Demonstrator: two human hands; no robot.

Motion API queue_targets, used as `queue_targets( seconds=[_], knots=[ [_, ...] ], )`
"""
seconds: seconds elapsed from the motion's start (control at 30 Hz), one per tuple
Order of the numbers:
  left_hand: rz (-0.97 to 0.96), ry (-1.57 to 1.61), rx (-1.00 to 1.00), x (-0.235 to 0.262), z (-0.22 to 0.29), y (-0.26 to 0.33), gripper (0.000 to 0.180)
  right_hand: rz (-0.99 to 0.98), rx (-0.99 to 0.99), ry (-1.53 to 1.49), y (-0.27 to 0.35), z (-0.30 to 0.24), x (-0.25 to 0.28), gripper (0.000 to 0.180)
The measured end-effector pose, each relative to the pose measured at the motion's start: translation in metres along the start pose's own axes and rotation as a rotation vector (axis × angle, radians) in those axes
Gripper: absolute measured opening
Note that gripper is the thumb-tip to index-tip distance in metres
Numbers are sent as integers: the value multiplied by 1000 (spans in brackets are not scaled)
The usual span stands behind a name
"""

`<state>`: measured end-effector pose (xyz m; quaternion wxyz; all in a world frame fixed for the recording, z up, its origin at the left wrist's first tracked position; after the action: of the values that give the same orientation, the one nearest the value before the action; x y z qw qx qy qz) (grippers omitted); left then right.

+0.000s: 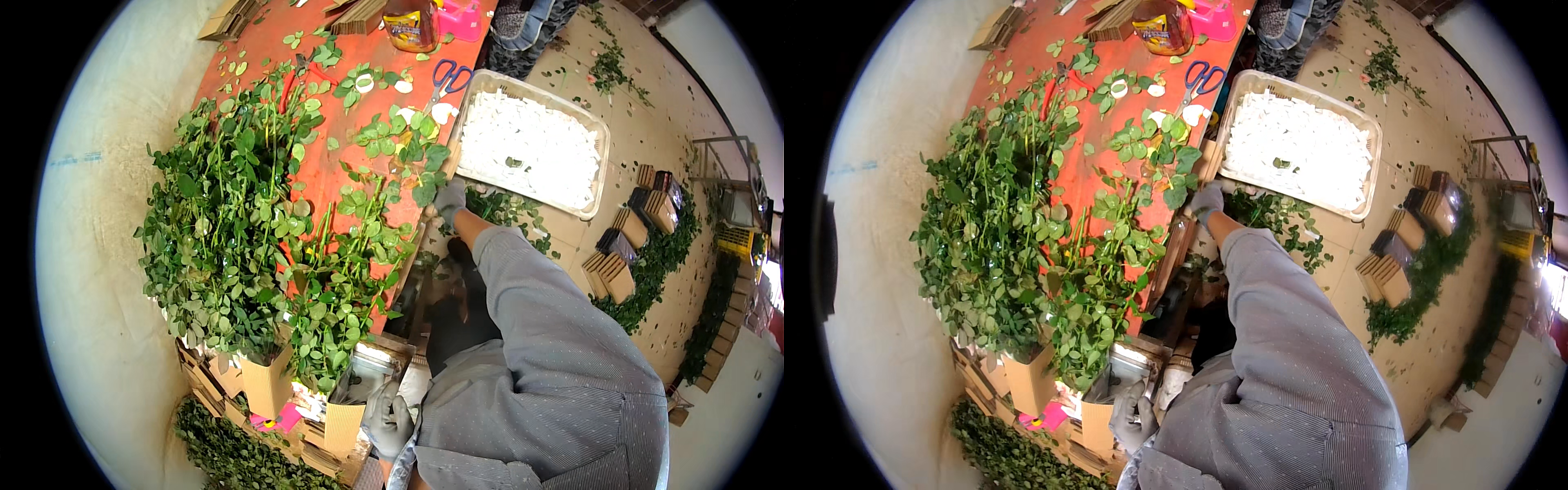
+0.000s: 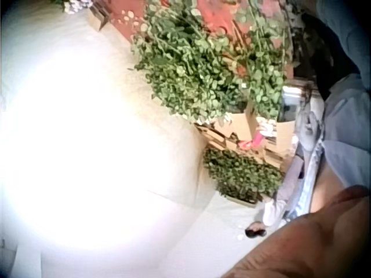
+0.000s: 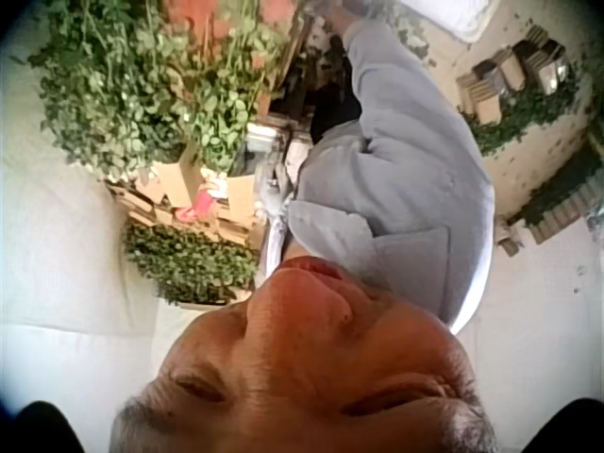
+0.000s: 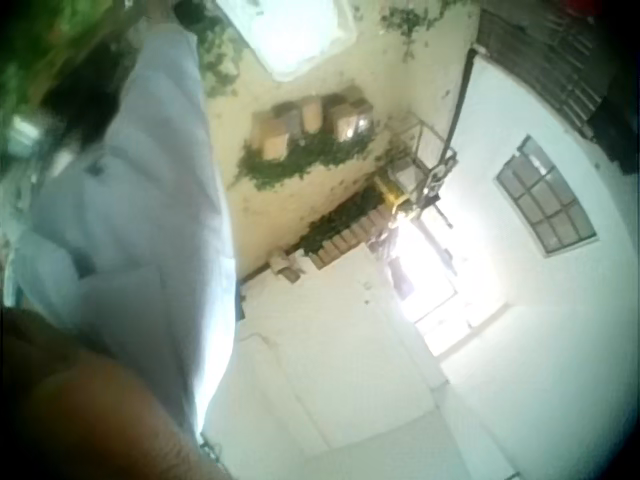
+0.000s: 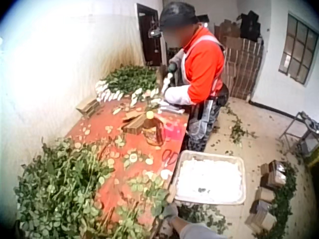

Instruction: The person places rose stems onto a cardboard sheet, covers them with a piece of paper, and folds the cardboard sides inward to secure the flowers for shipping.

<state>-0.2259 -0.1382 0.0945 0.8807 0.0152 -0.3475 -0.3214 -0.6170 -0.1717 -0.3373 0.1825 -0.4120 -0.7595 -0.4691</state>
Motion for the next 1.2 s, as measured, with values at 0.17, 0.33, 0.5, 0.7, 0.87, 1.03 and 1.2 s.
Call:
queue_targets(
  seconds=[0.17,0.33,0.5,0.7,0.87,1.03,1.2],
  knots=[
    [19,33,-103,-2,32,-19,23,-132,48,-453,21,35,28,37],
    [-34,-4,-240,1,52,-24,24,-159,104,-432,85,78,115,37],
    [-65,-48,-434,16,73,-22,20,203,47,12,119,246,228,30],
    [22,-49,-580,50,65,-4,22,482,466,-33,168,97,410,25],
    [94,-56,-660,84,64,2,29,647,1110,476,373,-159,472,25],
    [123,9,-633,104,41,5,72,352,1631,564,565,-280,437,28],
    [120,340,-648,105,10,11,92,-155,1881,368,635,-333,400,30]
  ],
)
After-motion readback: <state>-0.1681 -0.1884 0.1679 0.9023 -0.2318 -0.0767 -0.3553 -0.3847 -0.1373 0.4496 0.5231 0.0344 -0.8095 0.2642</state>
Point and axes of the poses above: each hand's wrist, its own y-axis away from the middle knuckle, its own x-axis out of the back of the hand, z = x × y, the point moved 7 cm from there along -y, towards the middle knuckle, and after that the axes turned 11 degrees about y, right-handed, at the moved point
